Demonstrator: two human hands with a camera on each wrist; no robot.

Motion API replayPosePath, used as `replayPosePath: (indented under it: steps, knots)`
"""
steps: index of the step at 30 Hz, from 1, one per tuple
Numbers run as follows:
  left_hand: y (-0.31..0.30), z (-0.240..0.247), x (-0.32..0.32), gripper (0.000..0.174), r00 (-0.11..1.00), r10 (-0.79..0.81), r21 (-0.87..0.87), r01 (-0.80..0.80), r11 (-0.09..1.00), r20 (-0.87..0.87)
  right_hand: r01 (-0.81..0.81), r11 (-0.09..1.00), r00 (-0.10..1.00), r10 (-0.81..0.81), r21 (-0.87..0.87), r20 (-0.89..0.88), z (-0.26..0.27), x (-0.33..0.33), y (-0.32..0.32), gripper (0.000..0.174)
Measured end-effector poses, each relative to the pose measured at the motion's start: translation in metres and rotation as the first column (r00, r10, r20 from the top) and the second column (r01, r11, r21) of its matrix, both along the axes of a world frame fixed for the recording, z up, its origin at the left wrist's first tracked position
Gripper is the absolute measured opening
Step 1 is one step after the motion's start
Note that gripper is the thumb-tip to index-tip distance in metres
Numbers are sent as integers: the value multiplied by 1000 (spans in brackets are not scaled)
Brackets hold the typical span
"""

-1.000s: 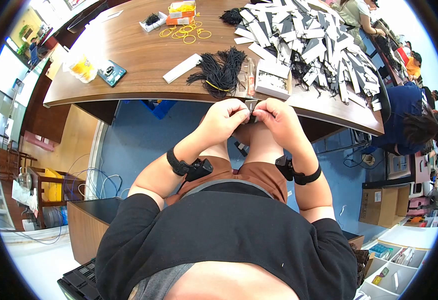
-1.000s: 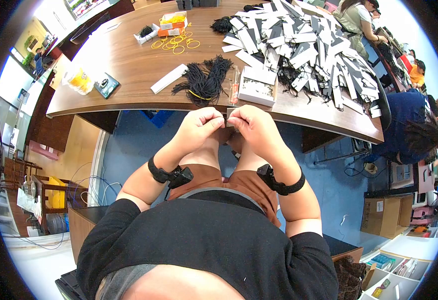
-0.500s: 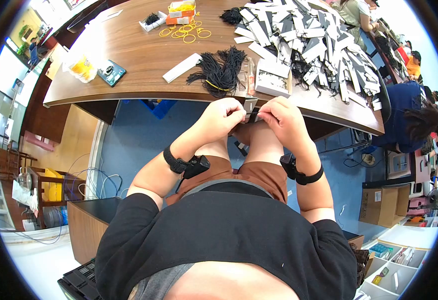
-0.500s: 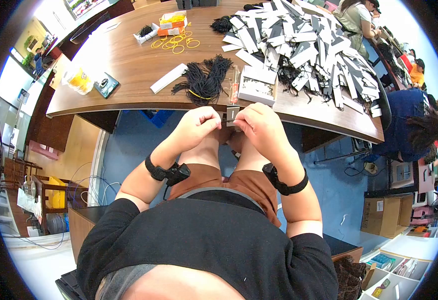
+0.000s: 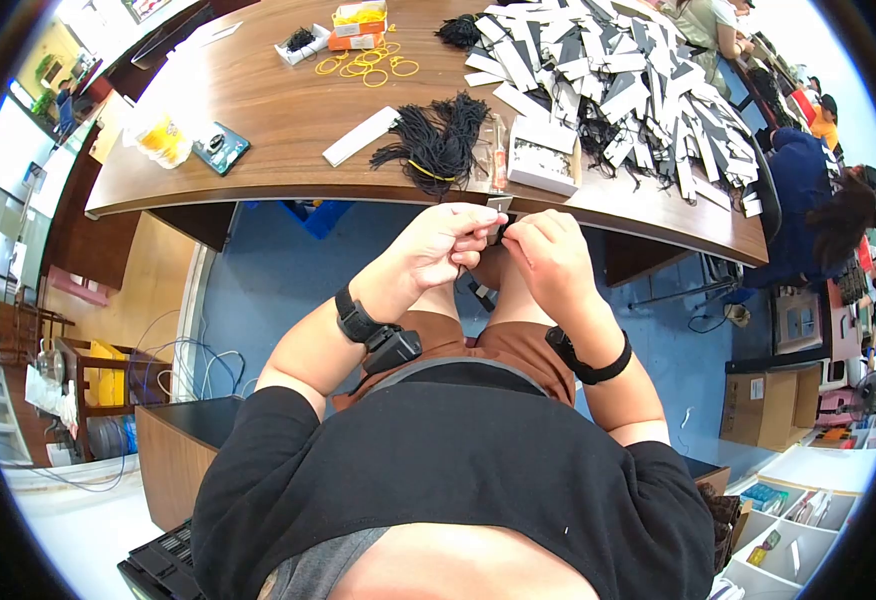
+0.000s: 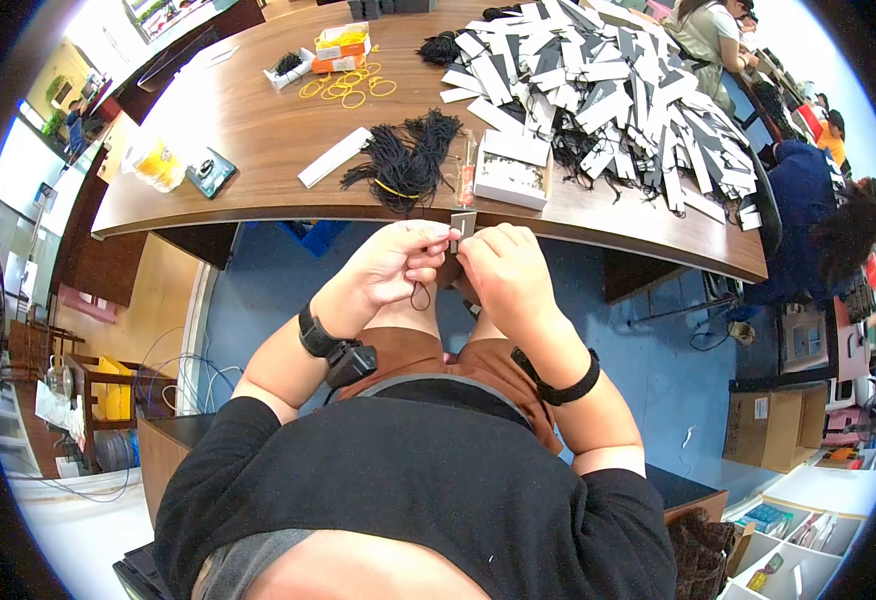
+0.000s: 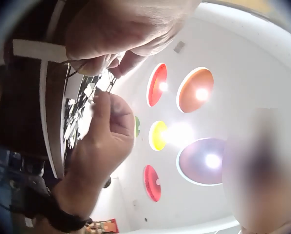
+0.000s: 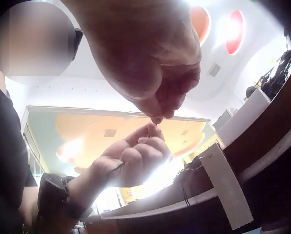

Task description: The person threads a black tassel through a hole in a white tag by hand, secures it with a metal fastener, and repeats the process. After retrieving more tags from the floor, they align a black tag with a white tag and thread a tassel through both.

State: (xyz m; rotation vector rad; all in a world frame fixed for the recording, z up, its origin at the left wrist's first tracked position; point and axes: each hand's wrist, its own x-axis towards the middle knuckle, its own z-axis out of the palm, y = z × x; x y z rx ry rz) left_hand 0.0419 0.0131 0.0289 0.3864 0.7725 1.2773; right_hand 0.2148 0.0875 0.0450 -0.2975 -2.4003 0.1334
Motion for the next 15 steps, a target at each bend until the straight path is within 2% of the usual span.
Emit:
replayPosePath:
  steps: [3, 6, 7, 12, 15]
  knots:
    - [-3, -6, 3, 16, 908, 70, 137, -14, 990, -412, -69, 998, 998, 69, -6, 5, 7, -1, 1, 13]
    - [-5, -13, 7, 16, 721, 289, 392, -26, 920, -629, -90, 993, 995, 86, -80, -51, 8, -1, 7, 11]
    - [-6, -13, 8, 17, 715, 300, 409, -21, 912, -631, -91, 989, 994, 82, -115, -75, 7, 0, 8, 11]
    - [-9, -9, 13, 16, 718, 367, 475, -58, 878, -591, -77, 996, 986, 71, -34, -153, 12, -3, 5, 11]
    - [-13, 6, 6, 13, 948, 125, 174, -76, 982, -293, -80, 997, 979, 79, 5, -186, 12, -4, 1, 12]
